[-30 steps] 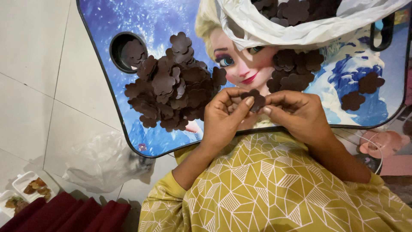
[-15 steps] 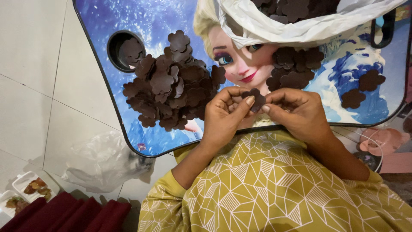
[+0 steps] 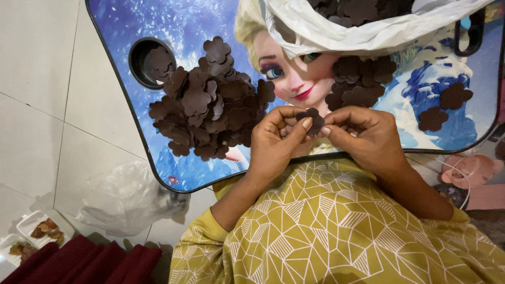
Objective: The person sits on the floor with a cartoon-printed lap tray, folding brown flower-shaped paper cutouts one at a time by hand, creasing each petal piece and placing the folded pieces into piles on the tray alongside a plastic bag of unfolded cutouts.
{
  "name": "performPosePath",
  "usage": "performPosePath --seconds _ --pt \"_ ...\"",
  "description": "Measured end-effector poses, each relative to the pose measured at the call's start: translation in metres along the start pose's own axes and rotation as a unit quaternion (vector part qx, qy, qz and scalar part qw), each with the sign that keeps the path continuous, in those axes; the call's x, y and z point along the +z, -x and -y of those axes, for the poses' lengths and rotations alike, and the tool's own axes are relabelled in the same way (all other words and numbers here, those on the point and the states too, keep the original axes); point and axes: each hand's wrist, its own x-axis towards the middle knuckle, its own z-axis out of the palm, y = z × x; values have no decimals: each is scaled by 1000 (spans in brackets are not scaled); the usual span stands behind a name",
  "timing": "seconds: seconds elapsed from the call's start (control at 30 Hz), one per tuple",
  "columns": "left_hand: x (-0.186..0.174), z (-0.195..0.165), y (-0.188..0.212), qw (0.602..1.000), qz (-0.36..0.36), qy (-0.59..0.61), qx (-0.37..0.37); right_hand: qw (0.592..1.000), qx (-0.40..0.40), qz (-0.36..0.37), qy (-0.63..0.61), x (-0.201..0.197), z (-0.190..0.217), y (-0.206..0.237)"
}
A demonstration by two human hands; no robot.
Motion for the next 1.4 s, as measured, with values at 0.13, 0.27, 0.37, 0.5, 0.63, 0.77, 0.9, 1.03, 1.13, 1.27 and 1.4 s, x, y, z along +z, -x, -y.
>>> performPosePath --seconds 0.13,0.27,0.37,0.5,0.63,0.77,0.9,1.03,1.13,1.27,1.4 --pt "5 -8 -1 1000 9 -5 -8 1000 -15 5 3 1 -2 -1" --pt "17 -24 4 989 -35 -132 59 1000 -5 9 12 1 -2 1" --pt "18 -40 11 861 -90 -417 276 995 -39 -27 85 3 1 1" --pt "19 -52 14 871 -13 -431 238 985 -97 -66 130 8 7 2" --pt "18 -54 11 844 3 -465 267 972 -139 -84 171 12 12 1" --pt "17 -54 13 837 18 -471 279 960 -166 -88 208 14 16 1" --pt "15 -54 13 805 29 -511 300 940 -211 -87 252 14 19 0" --pt "14 -53 11 767 44 -552 324 928 -235 -86 274 15 19 -1" --pt "14 -50 11 764 41 -553 329 932 -230 -91 265 15 13 -1" --pt "13 -43 11 821 16 -482 305 976 -119 -69 170 14 -3 -1" --pt "15 -35 6 966 -3 -252 59 993 7 19 -119 4 -16 -8"
